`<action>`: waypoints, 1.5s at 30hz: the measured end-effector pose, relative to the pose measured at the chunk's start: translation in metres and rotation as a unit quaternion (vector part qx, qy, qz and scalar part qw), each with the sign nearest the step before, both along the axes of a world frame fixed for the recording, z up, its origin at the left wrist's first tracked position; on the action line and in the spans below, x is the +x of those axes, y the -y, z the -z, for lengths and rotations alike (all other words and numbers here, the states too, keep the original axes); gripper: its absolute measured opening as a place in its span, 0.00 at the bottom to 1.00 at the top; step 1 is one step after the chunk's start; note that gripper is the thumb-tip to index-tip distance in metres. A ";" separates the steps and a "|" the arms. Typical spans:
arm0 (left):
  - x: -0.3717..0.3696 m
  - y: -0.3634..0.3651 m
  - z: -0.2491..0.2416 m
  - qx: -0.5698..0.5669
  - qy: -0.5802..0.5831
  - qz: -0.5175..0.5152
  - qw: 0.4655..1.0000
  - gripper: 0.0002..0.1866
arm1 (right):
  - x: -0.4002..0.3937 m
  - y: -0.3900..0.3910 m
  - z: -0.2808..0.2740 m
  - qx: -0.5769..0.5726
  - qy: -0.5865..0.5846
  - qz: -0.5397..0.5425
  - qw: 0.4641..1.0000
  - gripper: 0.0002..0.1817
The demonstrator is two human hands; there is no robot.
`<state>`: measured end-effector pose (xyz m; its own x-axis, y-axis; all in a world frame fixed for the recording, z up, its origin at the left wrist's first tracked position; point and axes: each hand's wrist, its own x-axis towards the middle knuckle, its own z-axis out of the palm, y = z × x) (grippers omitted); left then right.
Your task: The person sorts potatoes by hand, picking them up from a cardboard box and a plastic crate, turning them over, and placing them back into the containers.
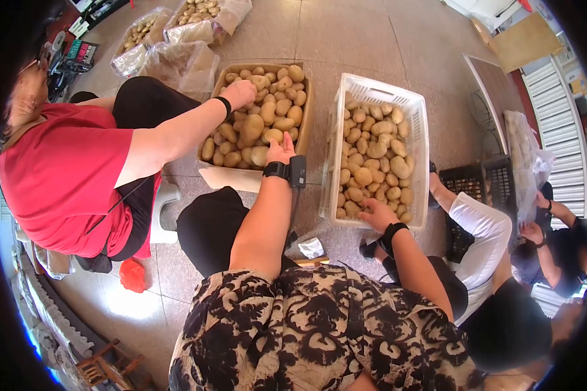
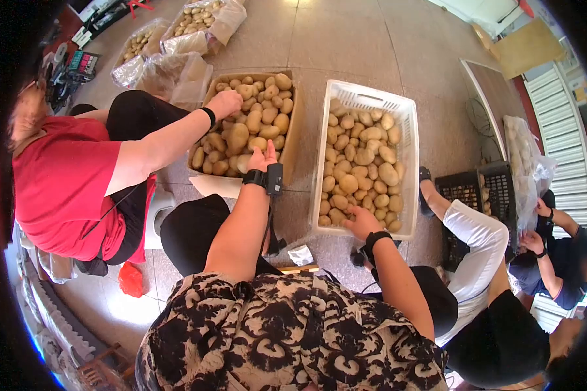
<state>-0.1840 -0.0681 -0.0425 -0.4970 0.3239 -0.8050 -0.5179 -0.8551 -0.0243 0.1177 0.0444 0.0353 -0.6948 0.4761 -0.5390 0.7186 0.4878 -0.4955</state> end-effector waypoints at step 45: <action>0.095 -0.048 -0.046 0.092 -0.109 0.511 0.848 0.21 | -0.019 -0.040 -0.003 0.032 -0.006 -0.012 0.999 0.23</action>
